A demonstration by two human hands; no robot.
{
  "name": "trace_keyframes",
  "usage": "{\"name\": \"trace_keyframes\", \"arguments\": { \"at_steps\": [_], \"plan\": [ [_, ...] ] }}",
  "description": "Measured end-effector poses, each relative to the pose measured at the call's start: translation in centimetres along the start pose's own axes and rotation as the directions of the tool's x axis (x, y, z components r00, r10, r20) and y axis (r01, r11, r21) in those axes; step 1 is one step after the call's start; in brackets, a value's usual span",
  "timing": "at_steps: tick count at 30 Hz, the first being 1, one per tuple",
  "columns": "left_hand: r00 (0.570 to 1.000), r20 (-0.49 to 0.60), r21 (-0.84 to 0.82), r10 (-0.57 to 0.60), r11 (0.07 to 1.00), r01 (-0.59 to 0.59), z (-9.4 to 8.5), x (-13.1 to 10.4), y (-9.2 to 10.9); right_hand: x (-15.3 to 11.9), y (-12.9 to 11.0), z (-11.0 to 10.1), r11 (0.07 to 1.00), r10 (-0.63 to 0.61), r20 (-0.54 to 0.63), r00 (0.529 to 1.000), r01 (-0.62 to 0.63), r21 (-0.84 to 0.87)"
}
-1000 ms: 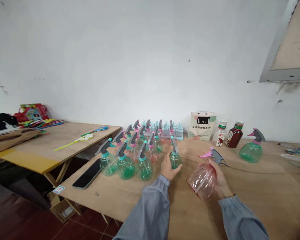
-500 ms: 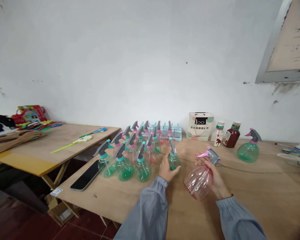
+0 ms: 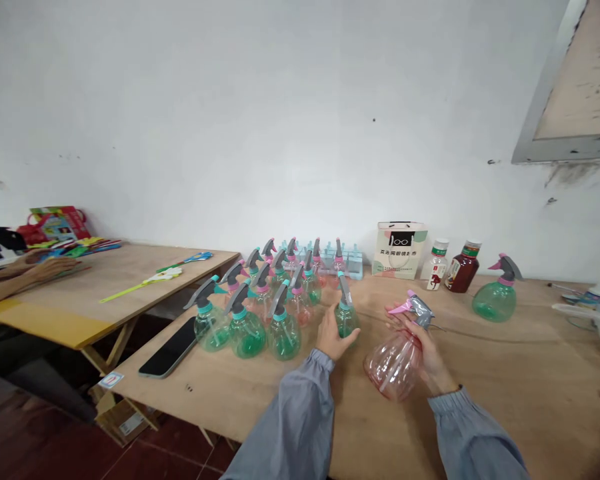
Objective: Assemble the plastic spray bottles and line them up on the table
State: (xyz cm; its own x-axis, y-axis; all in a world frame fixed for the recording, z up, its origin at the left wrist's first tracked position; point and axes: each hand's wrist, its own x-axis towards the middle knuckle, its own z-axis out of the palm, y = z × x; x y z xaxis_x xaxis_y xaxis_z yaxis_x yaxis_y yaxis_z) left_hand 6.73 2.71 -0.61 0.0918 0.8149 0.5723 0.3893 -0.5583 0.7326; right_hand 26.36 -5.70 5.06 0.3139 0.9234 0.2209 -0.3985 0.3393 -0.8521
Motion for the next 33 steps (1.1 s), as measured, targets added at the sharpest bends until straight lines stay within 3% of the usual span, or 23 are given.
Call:
{"name": "trace_keyframes", "arguments": {
  "at_steps": [5, 10, 16, 21, 24, 28, 33],
  "plan": [
    [1.0, 0.009, 0.001, -0.002, 1.0, 0.002, 0.0, 0.0, 0.1, 0.6, 0.7, -0.5, 0.996, -0.086, -0.161, 0.983, 0.08, -0.039],
    [1.0, -0.015, -0.019, 0.008, 1.0, -0.008, 0.1, 0.0, 0.0, 0.0, 0.3, 0.4, 0.998, -0.051, -0.039, 0.998, 0.049, -0.051],
    [1.0, -0.007, -0.013, -0.004, 1.0, 0.004, 0.0, 0.0, 0.1, -0.4, 0.5, 0.8, 0.993, -0.105, -0.106, 0.989, 0.099, -0.057],
    [1.0, -0.015, -0.021, 0.006, 1.0, -0.006, 0.2, 0.1, 0.0, -0.4, 0.9, 0.6, 0.994, -0.058, 0.015, 0.998, 0.059, -0.088],
    [1.0, -0.009, -0.015, 0.004, 1.0, -0.004, 0.2, 0.1, -0.1, -0.4, 1.1, 0.6, 0.994, -0.049, -0.004, 0.999, 0.048, -0.093],
    [1.0, 0.006, 0.001, 0.014, 1.0, -0.014, 0.1, 0.1, 0.0, -0.4, 1.0, 0.8, 0.994, -0.096, -0.116, 0.989, 0.089, -0.063],
    [1.0, 0.001, -0.01, 0.002, 1.0, -0.002, 0.0, 0.1, 0.1, -0.3, 0.6, 0.8, 0.993, -0.097, -0.032, 0.995, 0.094, -0.073]
  ]
}}
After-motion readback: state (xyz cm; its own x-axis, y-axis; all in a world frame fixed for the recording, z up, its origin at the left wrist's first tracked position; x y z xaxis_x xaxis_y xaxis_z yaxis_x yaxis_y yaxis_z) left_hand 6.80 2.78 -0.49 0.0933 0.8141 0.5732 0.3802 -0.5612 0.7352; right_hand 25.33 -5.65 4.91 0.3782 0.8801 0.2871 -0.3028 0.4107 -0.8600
